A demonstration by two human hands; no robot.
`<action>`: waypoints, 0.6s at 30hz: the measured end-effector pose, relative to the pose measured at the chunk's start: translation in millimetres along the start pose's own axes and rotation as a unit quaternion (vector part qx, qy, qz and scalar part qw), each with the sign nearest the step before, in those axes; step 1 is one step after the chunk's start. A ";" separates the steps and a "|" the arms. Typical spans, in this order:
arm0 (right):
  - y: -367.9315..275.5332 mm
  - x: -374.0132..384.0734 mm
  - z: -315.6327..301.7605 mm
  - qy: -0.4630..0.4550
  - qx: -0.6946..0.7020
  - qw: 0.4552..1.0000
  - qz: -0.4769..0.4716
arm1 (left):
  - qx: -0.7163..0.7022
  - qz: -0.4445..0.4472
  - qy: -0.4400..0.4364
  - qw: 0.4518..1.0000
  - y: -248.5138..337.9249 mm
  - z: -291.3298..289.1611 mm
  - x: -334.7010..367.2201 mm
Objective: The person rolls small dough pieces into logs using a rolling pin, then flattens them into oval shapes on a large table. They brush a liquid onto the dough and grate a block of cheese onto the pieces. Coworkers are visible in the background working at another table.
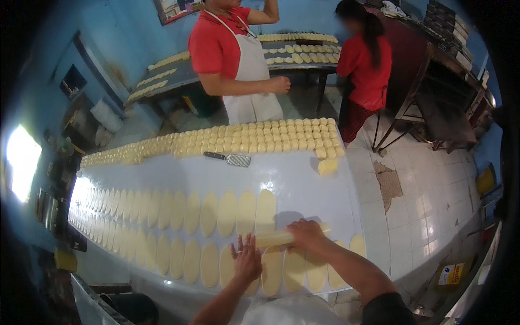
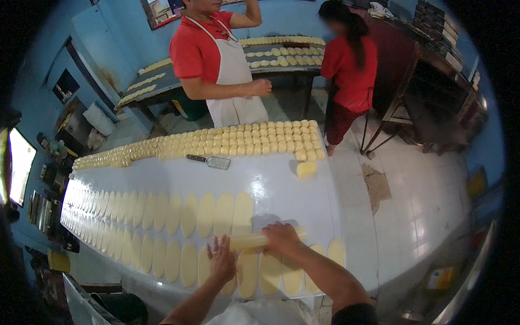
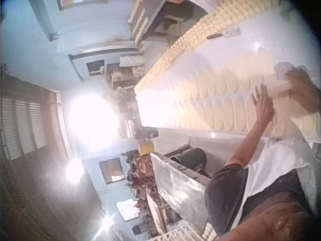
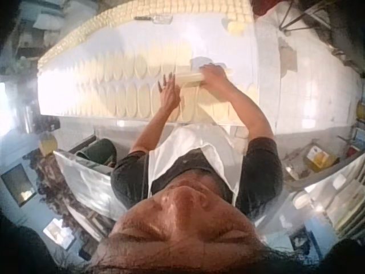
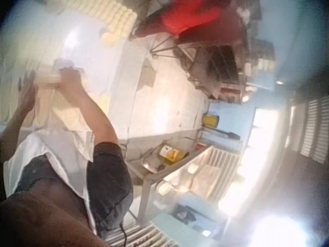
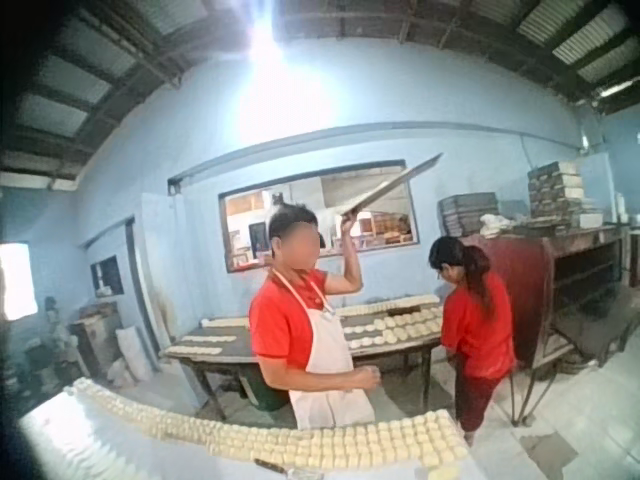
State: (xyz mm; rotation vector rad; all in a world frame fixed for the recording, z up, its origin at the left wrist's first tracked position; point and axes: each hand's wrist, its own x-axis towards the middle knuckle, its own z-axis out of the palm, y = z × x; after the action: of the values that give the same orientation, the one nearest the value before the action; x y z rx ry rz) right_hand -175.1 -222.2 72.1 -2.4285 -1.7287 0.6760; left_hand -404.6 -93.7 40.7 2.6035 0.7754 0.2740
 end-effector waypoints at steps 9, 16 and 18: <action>102.5 0.5 -2.0 0.115 -0.005 0.975 0.188 | -0.219 0.130 0.077 0.964 56.4 34.3 183.6; 91.2 12.6 -14.9 0.097 -0.039 0.963 0.247 | -0.096 0.258 -0.005 0.961 161.7 119.1 319.3; 74.1 18.3 -36.7 0.032 -0.044 0.957 0.284 | -0.030 0.276 -0.076 0.958 162.0 126.0 338.9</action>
State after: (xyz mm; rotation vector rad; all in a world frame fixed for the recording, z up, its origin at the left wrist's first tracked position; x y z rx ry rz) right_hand -90.5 -225.2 76.0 -2.9946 -1.0423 0.5597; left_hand -9.6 -68.8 21.9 2.6924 -0.0273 0.2423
